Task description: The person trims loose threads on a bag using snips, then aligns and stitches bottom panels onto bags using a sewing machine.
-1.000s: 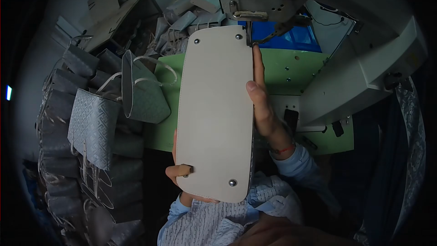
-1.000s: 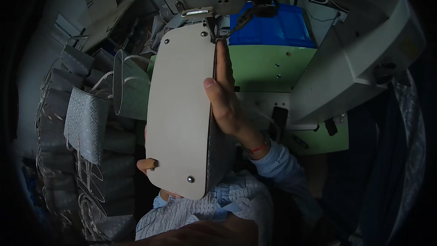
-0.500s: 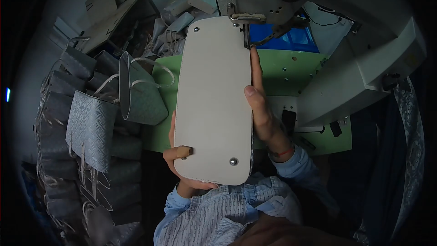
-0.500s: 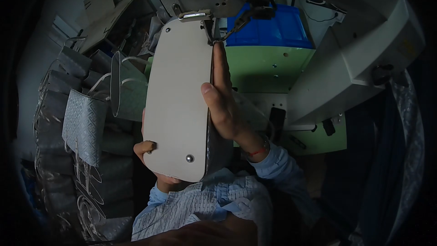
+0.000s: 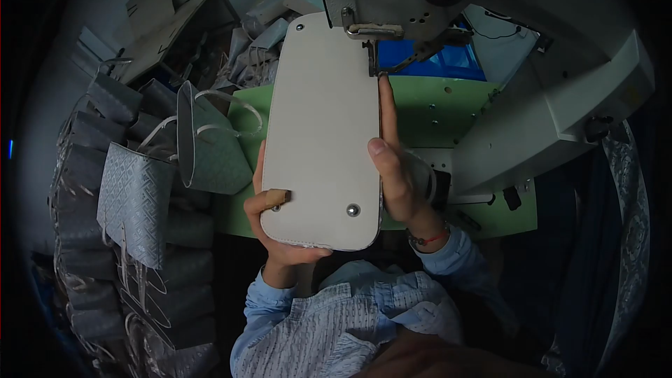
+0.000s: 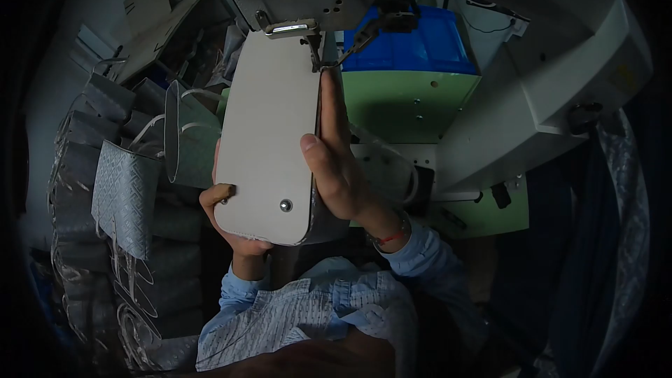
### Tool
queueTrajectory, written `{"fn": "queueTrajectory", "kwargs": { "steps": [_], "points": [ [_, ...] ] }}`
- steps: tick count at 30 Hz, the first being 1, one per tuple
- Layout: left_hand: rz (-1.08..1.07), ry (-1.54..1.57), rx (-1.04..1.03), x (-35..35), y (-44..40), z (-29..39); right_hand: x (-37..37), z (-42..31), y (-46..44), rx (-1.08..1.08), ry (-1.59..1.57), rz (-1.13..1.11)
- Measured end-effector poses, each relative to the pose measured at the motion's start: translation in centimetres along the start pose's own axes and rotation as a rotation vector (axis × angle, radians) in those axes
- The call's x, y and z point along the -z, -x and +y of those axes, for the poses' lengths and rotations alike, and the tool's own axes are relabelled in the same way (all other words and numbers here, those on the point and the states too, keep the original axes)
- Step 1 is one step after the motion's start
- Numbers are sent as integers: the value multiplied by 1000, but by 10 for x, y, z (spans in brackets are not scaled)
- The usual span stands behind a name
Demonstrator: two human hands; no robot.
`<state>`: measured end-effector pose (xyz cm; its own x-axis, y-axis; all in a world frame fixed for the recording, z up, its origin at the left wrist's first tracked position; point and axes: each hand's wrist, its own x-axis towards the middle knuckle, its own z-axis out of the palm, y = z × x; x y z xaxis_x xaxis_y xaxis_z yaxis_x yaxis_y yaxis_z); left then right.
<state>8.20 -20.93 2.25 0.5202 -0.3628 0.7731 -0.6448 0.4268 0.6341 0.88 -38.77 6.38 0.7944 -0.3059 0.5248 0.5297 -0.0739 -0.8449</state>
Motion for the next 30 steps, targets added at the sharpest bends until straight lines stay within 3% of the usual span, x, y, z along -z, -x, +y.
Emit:
{"fn": "queueTrajectory", "kwargs": {
  "steps": [13,19,21,30],
  "points": [
    [-20,-3,10,-7,-29,-14,5,3,0,6,26,-5],
    [46,11,139,-10,-37,-19,5,3,-2,-1,-15,-5],
    [-11,5,3,-9,-45,-29,5,3,-2,0,-17,-16],
    [-14,-2,46,-11,-60,-38,1,5,-6,-25,-14,40]
  ]
}}
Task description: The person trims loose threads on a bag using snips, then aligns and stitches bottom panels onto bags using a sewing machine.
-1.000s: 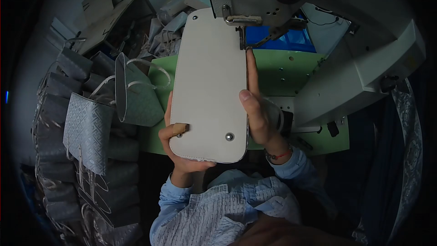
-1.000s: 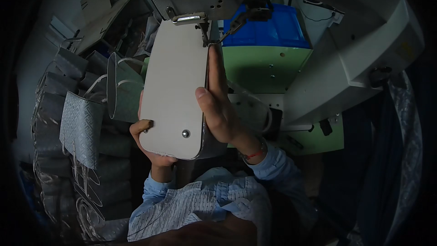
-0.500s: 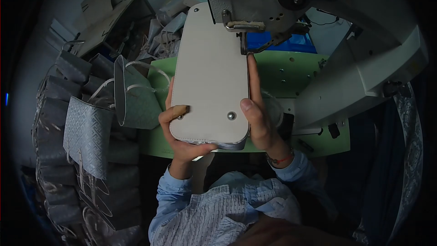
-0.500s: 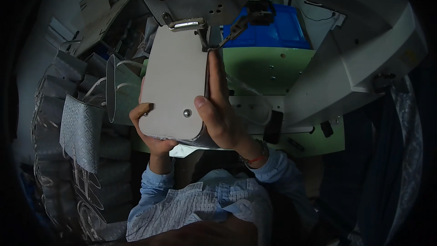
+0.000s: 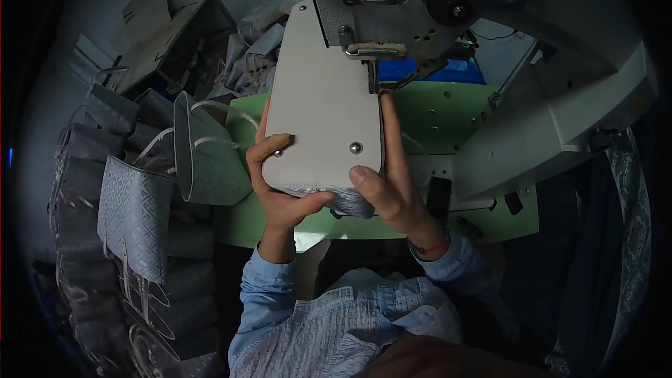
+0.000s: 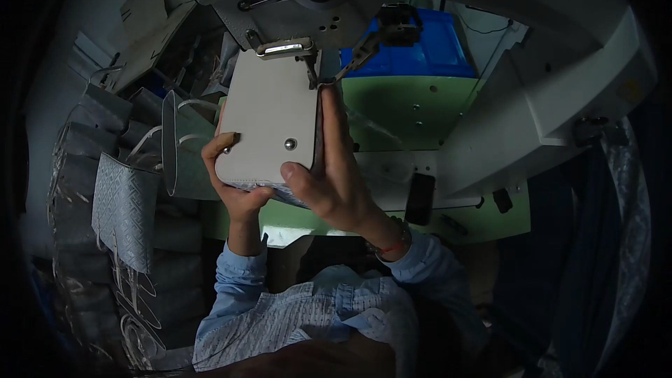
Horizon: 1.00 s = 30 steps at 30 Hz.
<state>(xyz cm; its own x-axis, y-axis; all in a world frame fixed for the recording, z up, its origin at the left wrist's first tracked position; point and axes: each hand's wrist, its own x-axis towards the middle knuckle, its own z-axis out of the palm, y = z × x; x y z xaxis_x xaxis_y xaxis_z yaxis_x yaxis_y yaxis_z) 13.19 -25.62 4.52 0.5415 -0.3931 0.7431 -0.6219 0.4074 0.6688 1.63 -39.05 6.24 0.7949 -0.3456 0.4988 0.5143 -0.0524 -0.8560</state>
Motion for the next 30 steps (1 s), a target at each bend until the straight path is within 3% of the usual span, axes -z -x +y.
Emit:
{"fn": "queueTrajectory", "kwargs": {
  "steps": [12,20,30],
  "points": [
    [27,31,62,-1,-13,-17,3,0,-19,-65,-27,42],
    [43,51,68,-6,-26,-24,-8,15,-39,44,-63,221],
    [33,21,56,-5,-37,-36,-4,29,-56,128,31,252]
  ]
}}
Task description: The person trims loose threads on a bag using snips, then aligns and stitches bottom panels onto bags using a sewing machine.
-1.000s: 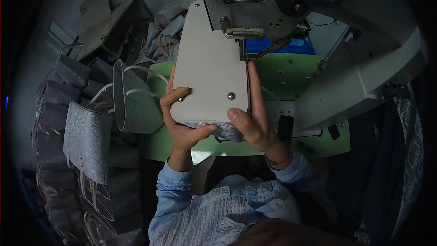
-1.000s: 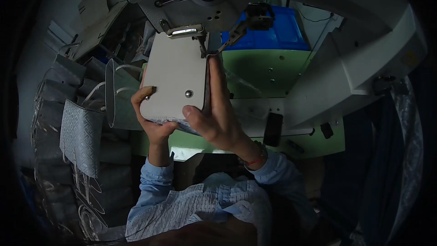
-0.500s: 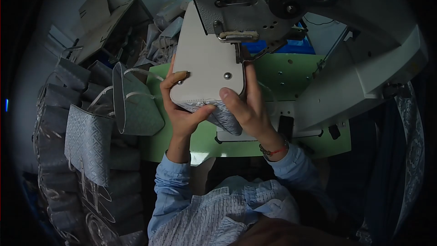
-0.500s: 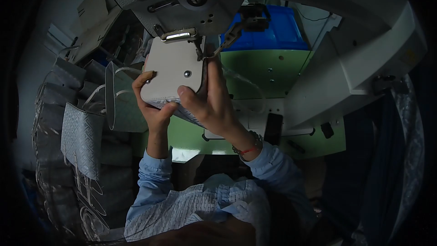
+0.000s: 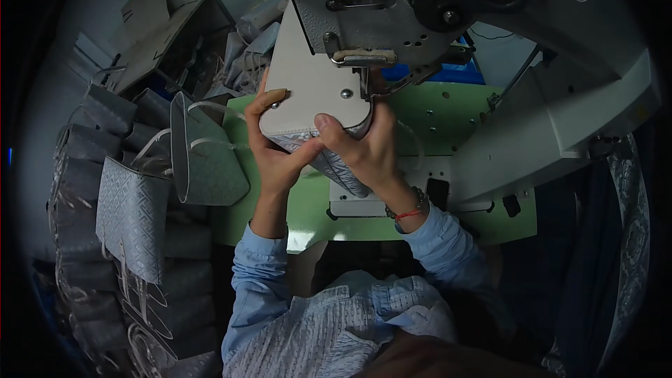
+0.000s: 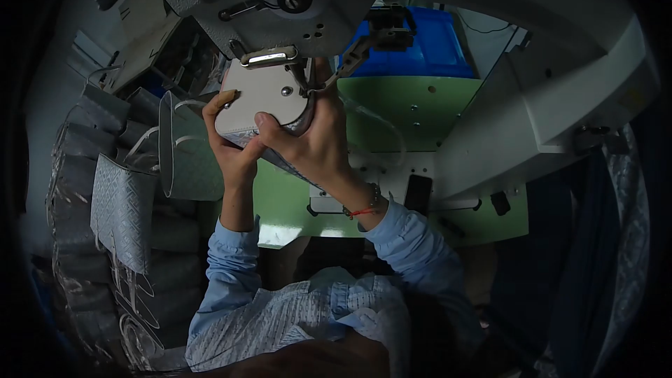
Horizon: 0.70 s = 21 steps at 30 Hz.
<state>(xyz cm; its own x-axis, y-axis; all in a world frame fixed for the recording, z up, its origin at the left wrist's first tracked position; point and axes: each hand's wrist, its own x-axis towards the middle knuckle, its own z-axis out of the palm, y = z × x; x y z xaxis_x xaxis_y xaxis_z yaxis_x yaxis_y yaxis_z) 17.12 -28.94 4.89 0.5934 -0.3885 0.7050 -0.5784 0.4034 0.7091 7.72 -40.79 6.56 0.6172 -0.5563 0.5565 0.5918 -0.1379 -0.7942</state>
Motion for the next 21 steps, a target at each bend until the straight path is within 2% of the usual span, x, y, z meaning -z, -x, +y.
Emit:
{"fn": "queueTrajectory", "kwargs": {
  "steps": [3,6,8,15,18,21],
  "points": [
    [17,16,18,-2,-2,0,0,-7,-5,6,6,-18],
    [47,14,34,-6,-3,1,1,-8,-7,-87,-24,-52],
    [62,22,54,-8,-3,2,2,-3,-10,-28,-49,-50],
    [134,-1,53,-20,10,11,10,-2,-14,-28,-58,-109],
    [181,-9,40,-25,16,13,16,2,-16,25,87,-192],
    [208,-56,19,-33,23,16,18,-5,-19,-66,10,-194]
  ]
}}
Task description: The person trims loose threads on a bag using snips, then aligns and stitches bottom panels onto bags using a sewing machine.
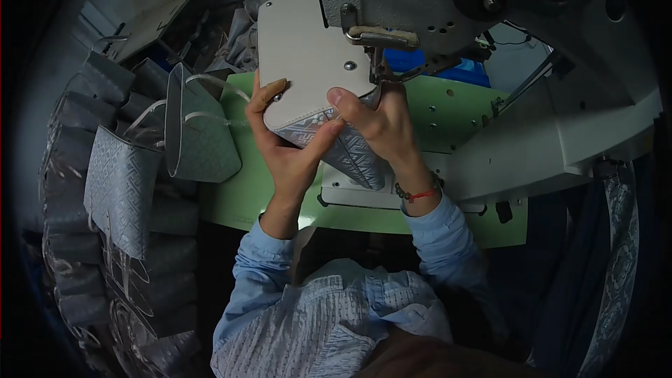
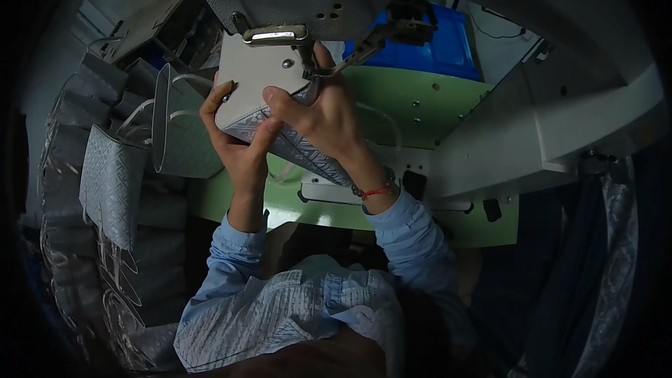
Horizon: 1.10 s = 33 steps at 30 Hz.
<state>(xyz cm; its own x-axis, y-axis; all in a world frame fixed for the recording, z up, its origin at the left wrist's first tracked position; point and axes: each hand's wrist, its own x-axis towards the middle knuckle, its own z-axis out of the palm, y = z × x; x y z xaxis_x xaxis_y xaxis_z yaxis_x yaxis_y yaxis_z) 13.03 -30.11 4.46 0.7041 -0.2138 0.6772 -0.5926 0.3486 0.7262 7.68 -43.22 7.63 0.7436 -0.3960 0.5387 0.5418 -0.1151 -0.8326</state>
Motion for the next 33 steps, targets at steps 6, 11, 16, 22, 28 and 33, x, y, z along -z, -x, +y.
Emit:
{"fn": "queueTrajectory", "kwargs": {
  "steps": [6,11,16,22,28,33],
  "points": [
    [36,-129,-28,-4,23,7,10,-6,-1,-94,-59,-93],
    [14,-196,-57,-10,35,18,15,-4,0,-118,-59,-133],
    [10,-287,-29,-16,51,31,23,-9,-1,-140,-16,-184],
    [-37,-540,-94,-27,81,55,40,3,-7,-20,-3,-345],
    [-649,-851,-484,45,15,97,45,-4,-12,-191,-33,-406],
    [-1218,-724,-465,53,-103,69,47,-11,-16,-207,-36,-440]
  ]
}}
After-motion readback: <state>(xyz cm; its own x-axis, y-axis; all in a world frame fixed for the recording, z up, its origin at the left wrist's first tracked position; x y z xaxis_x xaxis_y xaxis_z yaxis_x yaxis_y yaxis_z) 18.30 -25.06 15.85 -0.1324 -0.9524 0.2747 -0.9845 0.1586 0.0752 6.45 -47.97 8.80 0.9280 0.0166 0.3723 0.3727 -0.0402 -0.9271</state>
